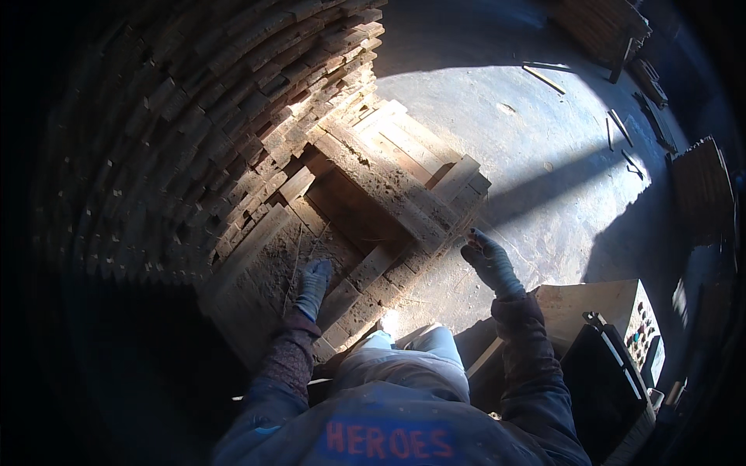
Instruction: The person repeatedly picks up stacks of wooden planks from a conveyor belt and places them onto a growing pile on the floor. The person wears gloves and handles the planks by hand, moving between the conveyor and the pile throughout the clip.
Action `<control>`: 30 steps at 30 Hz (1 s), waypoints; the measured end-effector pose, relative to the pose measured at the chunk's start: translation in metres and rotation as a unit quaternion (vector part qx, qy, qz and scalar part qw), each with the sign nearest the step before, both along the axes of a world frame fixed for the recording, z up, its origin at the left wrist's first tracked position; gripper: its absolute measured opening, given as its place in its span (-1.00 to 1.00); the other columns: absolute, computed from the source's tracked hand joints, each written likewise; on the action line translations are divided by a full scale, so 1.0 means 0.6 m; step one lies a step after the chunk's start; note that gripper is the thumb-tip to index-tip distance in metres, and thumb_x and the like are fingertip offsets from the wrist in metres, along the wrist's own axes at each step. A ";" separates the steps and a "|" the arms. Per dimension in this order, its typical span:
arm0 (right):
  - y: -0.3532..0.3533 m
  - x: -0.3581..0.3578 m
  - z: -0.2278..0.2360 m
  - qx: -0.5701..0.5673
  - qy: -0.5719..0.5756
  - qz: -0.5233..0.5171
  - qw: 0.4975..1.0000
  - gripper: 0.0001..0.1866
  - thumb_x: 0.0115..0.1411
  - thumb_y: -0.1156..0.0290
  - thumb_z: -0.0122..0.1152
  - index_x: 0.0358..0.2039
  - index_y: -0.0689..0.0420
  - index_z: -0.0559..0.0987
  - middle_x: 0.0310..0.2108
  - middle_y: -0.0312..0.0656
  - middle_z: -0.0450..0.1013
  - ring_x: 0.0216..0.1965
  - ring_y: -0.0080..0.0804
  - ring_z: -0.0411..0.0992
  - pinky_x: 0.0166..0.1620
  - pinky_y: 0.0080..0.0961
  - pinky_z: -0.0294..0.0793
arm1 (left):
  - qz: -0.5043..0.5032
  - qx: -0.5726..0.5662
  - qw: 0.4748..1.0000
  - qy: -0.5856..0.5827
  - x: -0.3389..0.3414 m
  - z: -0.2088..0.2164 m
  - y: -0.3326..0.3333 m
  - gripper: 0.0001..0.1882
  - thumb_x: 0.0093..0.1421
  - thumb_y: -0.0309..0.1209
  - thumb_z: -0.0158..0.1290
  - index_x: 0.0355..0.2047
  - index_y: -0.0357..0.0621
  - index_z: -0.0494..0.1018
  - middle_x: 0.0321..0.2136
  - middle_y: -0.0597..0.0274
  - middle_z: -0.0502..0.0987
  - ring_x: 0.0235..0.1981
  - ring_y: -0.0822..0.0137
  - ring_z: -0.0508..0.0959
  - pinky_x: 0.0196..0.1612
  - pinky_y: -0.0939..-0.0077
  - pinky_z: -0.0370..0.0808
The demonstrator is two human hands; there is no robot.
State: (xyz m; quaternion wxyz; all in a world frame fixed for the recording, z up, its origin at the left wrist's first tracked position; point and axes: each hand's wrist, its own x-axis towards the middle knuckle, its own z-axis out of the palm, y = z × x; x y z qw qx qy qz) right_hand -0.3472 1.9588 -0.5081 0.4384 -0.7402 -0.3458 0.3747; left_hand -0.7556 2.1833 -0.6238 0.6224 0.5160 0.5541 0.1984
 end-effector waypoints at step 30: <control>0.410 0.068 -0.187 -0.148 -0.149 0.238 0.948 0.36 -0.05 -0.27 0.52 0.51 0.15 -0.08 0.21 0.36 0.32 0.22 0.27 0.37 0.23 -0.06 0.43 | -0.155 0.172 0.959 0.165 0.534 0.048 -0.057 -0.50 0.36 -0.31 0.14 0.25 -0.22 0.35 0.10 0.00 0.51 0.16 0.11 0.50 0.20 0.25 0.46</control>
